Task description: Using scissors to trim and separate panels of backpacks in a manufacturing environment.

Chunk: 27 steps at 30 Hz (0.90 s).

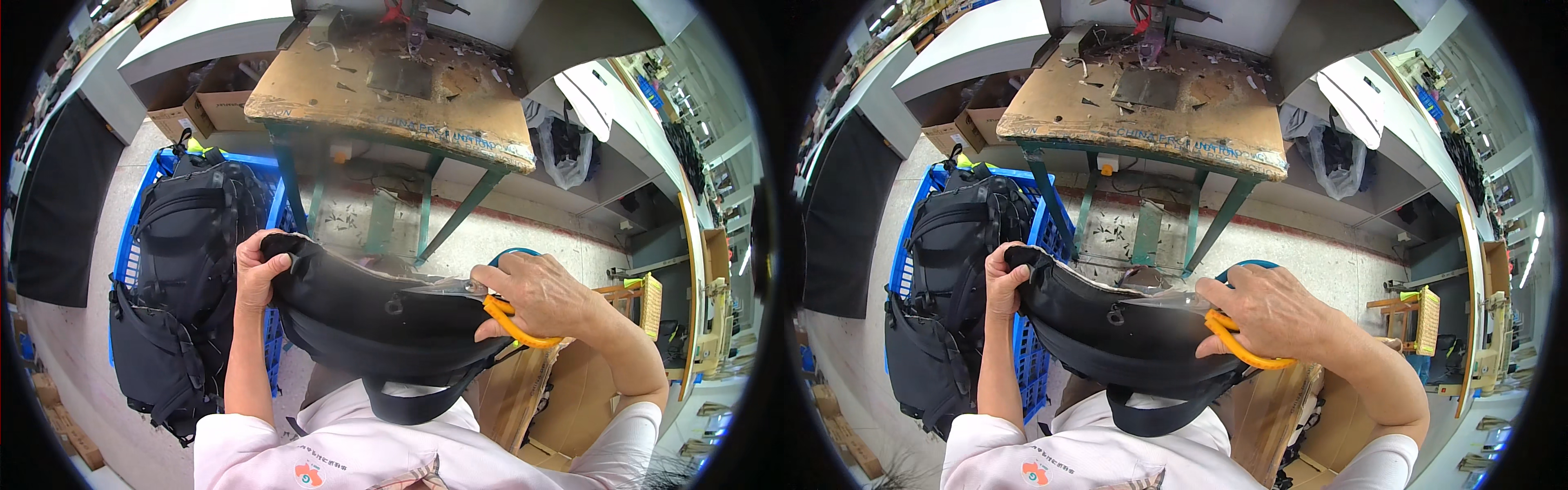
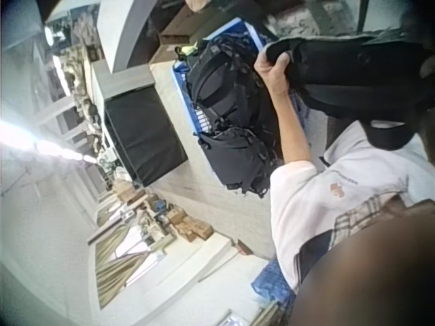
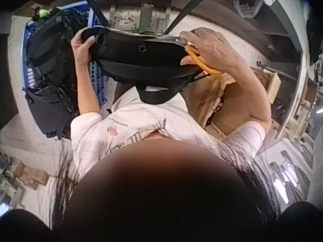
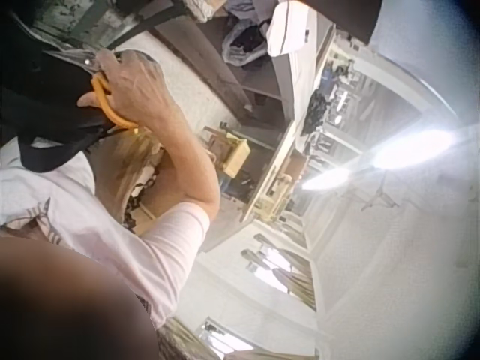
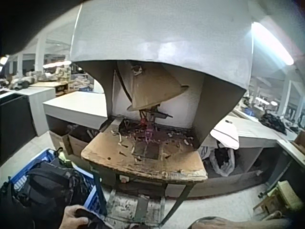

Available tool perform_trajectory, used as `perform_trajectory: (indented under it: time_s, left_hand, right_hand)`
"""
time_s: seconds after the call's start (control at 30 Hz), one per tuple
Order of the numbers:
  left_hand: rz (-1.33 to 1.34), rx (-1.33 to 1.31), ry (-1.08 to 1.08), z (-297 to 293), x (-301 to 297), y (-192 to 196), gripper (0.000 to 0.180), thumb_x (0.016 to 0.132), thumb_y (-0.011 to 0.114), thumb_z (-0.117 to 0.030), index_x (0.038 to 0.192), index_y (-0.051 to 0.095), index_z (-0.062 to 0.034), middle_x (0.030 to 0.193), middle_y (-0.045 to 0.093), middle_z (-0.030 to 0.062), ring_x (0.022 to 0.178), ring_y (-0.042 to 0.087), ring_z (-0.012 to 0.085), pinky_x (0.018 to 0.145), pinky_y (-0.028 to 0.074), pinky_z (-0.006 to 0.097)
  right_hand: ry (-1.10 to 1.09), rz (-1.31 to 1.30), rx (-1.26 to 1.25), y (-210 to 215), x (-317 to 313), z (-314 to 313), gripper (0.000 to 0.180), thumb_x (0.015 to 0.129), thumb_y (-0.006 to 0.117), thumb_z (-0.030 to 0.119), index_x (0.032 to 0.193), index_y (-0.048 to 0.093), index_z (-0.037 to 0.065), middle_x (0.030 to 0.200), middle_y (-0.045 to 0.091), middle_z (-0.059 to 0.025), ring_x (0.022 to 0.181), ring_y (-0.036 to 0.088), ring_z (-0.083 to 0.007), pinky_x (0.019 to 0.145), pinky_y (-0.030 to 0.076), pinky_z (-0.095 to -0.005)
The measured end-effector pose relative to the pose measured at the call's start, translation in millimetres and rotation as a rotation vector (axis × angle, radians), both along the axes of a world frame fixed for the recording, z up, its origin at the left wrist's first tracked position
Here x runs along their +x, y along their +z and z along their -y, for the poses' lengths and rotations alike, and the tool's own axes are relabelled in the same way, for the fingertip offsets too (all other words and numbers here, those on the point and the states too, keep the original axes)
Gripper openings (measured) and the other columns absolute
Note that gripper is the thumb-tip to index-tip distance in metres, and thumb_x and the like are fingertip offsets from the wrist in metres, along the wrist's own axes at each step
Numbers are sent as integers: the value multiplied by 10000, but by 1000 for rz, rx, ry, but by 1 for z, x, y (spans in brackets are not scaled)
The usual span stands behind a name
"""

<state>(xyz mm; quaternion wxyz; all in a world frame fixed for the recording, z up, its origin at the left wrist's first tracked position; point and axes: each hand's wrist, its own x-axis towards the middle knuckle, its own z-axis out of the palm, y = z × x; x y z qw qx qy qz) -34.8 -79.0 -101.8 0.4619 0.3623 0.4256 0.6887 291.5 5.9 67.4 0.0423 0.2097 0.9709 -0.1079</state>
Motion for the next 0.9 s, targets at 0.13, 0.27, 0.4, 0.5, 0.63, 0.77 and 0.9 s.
perform_trajectory:
  time_s: [0.13,0.27,0.4,0.5,0.63,0.77,0.9]
  left_hand:
    - [25,4,-8,0,2,-1,295,634,746,-76,878,600,1,824,601,39,738,548,115,703,444,233]
    - [24,8,-5,0,1,-1,290,640,738,-60,884,599,8,839,607,52,742,554,119,710,450,239]
    - [14,11,-10,2,3,4,288,639,737,-56,884,602,11,844,612,55,748,561,122,713,455,245]
    - [-20,28,-4,2,6,9,290,637,736,-52,887,604,12,845,614,56,751,562,123,713,456,246]
    - [-47,35,6,2,8,9,296,636,735,-48,896,606,9,842,614,54,749,563,121,712,455,245]
    - [-53,41,17,1,8,9,292,636,735,-47,893,608,7,838,613,50,747,563,120,710,455,243]
    - [-32,15,10,4,8,10,298,631,737,-41,896,609,8,830,609,43,731,563,115,693,457,232]
  right_hand:
    - [-47,39,-71,-11,3,-1,492,697,602,532,916,501,103,573,498,-73,506,505,-238,451,393,-322]
    - [-75,71,-70,-13,5,-1,473,695,615,514,906,503,106,570,493,-69,498,499,-233,445,394,-314]
    - [-45,35,-79,-8,1,-2,498,683,609,542,896,505,104,587,503,-77,533,523,-246,462,402,-335]
    - [-36,21,-79,-7,-4,-2,518,675,604,559,900,507,103,603,512,-86,560,536,-256,477,409,-348]
    - [-29,25,-104,-11,-5,-5,514,671,616,546,903,507,100,592,513,-81,545,533,-260,476,415,-333]
    - [-39,42,-147,-15,-2,-4,498,672,636,514,908,508,95,576,516,-74,519,532,-261,463,420,-315]
    - [-22,34,-208,-15,-2,-5,502,697,613,518,916,509,78,588,535,-89,525,547,-273,477,432,-329]
